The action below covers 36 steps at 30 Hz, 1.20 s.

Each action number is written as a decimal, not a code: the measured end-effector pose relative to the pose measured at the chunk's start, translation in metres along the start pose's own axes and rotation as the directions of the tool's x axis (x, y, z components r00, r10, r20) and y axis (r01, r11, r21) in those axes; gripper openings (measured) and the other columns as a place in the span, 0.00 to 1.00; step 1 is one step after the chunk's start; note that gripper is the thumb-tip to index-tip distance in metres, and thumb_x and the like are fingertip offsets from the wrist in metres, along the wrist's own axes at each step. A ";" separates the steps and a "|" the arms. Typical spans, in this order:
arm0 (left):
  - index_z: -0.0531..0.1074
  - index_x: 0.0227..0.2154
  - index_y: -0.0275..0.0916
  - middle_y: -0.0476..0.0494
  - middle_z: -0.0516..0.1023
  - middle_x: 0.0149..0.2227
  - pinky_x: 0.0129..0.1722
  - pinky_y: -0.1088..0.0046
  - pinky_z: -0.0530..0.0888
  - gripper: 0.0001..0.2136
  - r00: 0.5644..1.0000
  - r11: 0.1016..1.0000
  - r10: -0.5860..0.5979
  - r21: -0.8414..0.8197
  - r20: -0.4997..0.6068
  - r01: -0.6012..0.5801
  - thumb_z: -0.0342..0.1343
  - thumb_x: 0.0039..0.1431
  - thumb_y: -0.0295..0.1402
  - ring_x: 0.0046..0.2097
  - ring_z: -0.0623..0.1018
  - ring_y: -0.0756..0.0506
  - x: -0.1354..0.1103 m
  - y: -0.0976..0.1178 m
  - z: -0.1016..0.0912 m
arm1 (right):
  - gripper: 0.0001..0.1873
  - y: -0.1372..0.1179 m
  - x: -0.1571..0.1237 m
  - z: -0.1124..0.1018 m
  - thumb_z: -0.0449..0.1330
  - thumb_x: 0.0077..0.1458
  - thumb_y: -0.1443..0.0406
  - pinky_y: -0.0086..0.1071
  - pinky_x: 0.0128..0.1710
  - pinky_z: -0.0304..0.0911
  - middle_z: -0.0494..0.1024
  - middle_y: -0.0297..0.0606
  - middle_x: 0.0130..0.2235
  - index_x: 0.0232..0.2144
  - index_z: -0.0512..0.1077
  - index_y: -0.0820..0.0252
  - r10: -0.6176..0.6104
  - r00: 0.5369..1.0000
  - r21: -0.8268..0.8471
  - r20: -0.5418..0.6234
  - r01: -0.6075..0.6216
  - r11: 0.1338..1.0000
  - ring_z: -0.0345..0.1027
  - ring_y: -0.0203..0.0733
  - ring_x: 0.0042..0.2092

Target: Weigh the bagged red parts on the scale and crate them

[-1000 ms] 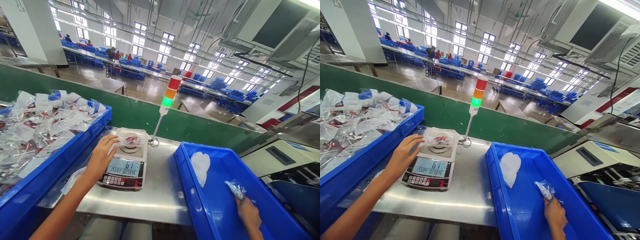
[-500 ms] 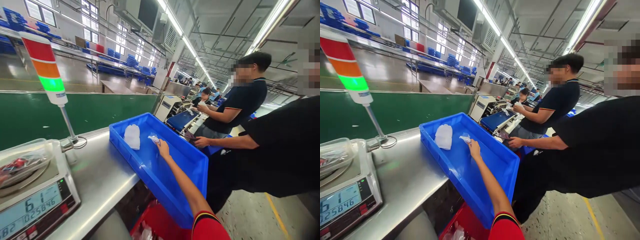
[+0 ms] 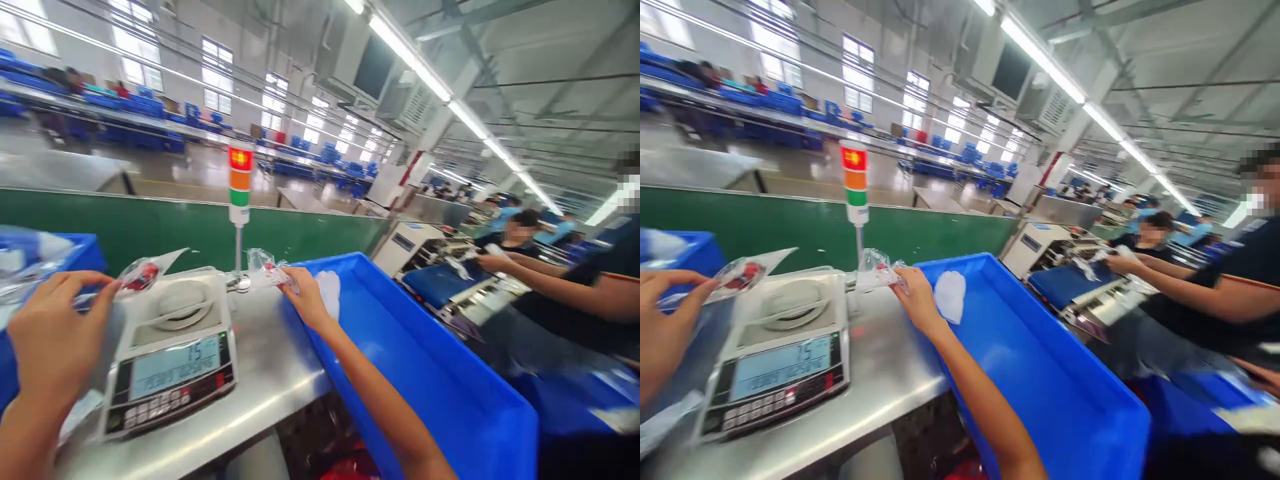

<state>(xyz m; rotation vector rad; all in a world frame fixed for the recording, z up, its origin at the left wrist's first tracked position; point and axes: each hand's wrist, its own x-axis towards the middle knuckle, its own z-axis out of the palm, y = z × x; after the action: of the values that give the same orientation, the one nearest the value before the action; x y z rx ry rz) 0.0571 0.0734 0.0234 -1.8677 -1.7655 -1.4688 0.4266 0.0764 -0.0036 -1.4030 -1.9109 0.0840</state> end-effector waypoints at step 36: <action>0.74 0.48 0.41 0.36 0.82 0.49 0.51 0.56 0.79 0.31 0.735 0.736 -0.675 -0.005 0.070 0.677 0.53 0.55 0.62 0.52 0.81 0.30 -0.175 -0.050 -0.074 | 0.27 -0.055 -0.128 0.065 0.62 0.55 0.39 0.43 0.49 0.74 0.86 0.45 0.45 0.38 0.85 0.52 0.430 0.850 0.429 0.305 -0.526 0.734 0.80 0.57 0.48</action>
<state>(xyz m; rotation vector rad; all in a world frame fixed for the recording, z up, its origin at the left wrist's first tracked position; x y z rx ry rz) 0.0114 -0.0797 -0.0910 -1.3207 -2.6516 -1.6456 0.3596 -0.0298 -0.0921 -1.5123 -1.4517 0.9326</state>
